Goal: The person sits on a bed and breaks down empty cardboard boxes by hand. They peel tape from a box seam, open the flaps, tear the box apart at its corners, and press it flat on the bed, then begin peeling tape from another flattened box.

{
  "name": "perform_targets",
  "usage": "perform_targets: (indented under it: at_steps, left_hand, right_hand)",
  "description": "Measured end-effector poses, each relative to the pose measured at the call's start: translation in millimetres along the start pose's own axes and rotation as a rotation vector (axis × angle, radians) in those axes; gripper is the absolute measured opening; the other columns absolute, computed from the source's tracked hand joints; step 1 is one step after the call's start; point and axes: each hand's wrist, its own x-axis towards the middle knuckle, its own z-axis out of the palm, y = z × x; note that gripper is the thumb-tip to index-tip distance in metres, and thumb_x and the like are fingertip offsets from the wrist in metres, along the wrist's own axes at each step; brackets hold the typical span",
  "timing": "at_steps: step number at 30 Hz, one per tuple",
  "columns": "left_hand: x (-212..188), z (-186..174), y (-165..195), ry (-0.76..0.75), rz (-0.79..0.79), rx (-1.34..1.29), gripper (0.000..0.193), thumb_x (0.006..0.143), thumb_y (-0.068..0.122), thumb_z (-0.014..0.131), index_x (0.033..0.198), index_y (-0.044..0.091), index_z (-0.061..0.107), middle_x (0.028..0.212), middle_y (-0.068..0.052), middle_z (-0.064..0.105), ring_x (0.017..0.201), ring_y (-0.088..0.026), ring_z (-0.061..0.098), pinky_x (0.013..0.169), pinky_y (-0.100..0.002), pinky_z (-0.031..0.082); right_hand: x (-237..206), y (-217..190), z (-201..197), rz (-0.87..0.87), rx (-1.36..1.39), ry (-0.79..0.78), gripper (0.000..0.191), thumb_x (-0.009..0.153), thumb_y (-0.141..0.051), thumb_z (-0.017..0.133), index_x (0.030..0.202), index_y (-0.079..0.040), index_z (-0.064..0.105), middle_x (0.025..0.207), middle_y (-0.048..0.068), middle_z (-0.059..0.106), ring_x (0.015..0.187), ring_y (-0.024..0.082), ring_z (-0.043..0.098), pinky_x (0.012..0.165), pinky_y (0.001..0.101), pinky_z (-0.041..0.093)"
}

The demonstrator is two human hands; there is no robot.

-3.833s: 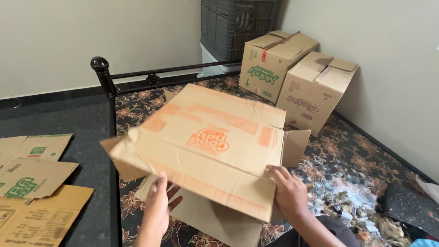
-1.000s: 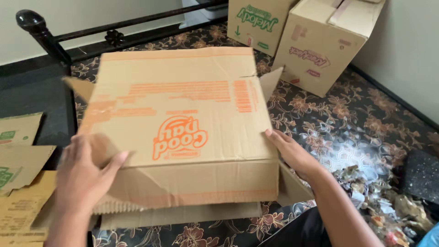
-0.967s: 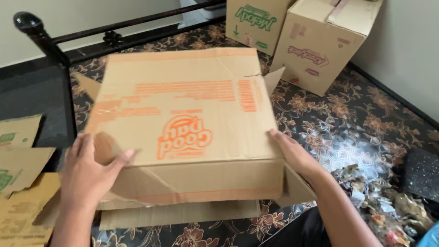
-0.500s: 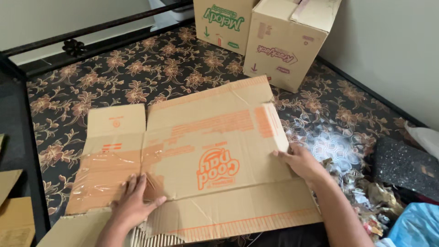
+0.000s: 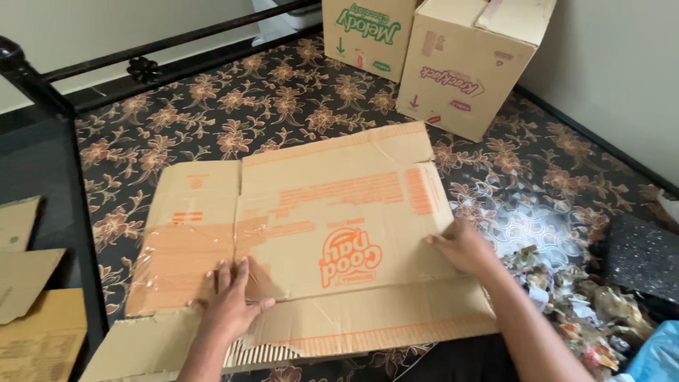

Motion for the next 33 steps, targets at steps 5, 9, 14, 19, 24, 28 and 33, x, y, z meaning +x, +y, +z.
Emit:
perform_targets:
  at_steps: [5,9,14,19,24,28,33]
  left_hand:
    - [1.0,-5.4,-13.2,0.073,-0.015,-0.065,0.118,0.069,0.064,0.084,0.161,0.038,0.014,0.173,-0.005,-0.001,0.159,-0.035,-0.001,0.113,-0.08,0.016]
    - [5.1,-6.7,-23.4,0.063,-0.057,-0.095,0.116,0.069,0.058,0.087,0.16,0.039,0.018,0.173,-0.004,0.004,0.16,-0.033,0.005,0.114,-0.077,0.024]
    - [-1.6,-5.1,-26.6,0.289,0.036,-0.057,0.092,0.076,0.041,0.079,0.156,0.031,0.035,0.166,-0.005,0.03,0.149,-0.029,0.035,0.112,-0.051,0.043]
    - [-7.8,-6.5,-23.2,0.614,-0.003,-0.201,0.048,0.101,0.027,0.054,0.149,0.023,0.058,0.15,-0.01,0.06,0.137,-0.031,0.056,0.111,-0.044,0.049]
    - [0.9,-23.5,-33.5,0.69,0.211,-0.489,0.047,0.109,0.037,0.043,0.147,0.012,0.053,0.152,-0.022,0.052,0.146,-0.04,0.043,0.116,-0.048,0.035]
    - [-4.9,-22.9,-31.7,0.602,0.185,-0.416,0.056,0.105,0.048,0.044,0.151,0.017,0.047,0.158,-0.021,0.042,0.15,-0.042,0.031,0.117,-0.058,0.028]
    - [-40.5,3.2,41.8,0.414,0.288,-0.131,0.076,0.086,0.056,0.058,0.154,0.028,0.038,0.166,-0.016,0.02,0.152,-0.046,0.015,0.112,-0.075,0.02]
  right_hand:
    - [-13.2,-32.5,5.8,-0.047,0.22,0.076,0.061,0.075,-0.039,0.088,0.11,0.004,0.063,0.091,0.017,0.074,0.081,0.024,0.071,0.073,0.038,0.057]
    - [-32.5,-57.7,-15.7,-0.023,0.471,-0.02,0.055,0.076,-0.033,0.085,0.113,0.003,0.065,0.094,0.015,0.076,0.08,0.022,0.072,0.072,0.038,0.059]
    - [-66.9,-76.8,-17.2,0.001,0.547,-0.03,0.046,0.085,-0.026,0.078,0.113,0.006,0.061,0.094,0.014,0.075,0.078,0.02,0.072,0.066,0.0355,0.058]
    - [-125.6,-98.3,48.0,0.004,1.075,-0.047,0.052,0.088,-0.019,0.071,0.123,0.009,0.044,0.1,0.017,0.075,0.084,0.02,0.071,0.065,0.0359,0.061]
    - [-175.1,-130.7,171.6,-0.202,0.865,-0.329,0.045,0.093,-0.024,0.064,0.122,0.007,0.049,0.101,0.02,0.074,0.089,0.028,0.071,0.073,0.0408,0.059]
    - [-185.2,-103.5,205.0,-0.484,0.376,-0.585,0.041,0.098,-0.028,0.059,0.122,0.005,0.053,0.102,0.022,0.072,0.093,0.034,0.071,0.079,0.0447,0.058]
    - [-187.2,-74.1,176.9,-0.711,-0.088,-0.725,0.04,0.103,-0.032,0.052,0.121,0.003,0.057,0.103,0.025,0.071,0.098,0.041,0.071,0.086,0.0496,0.056]
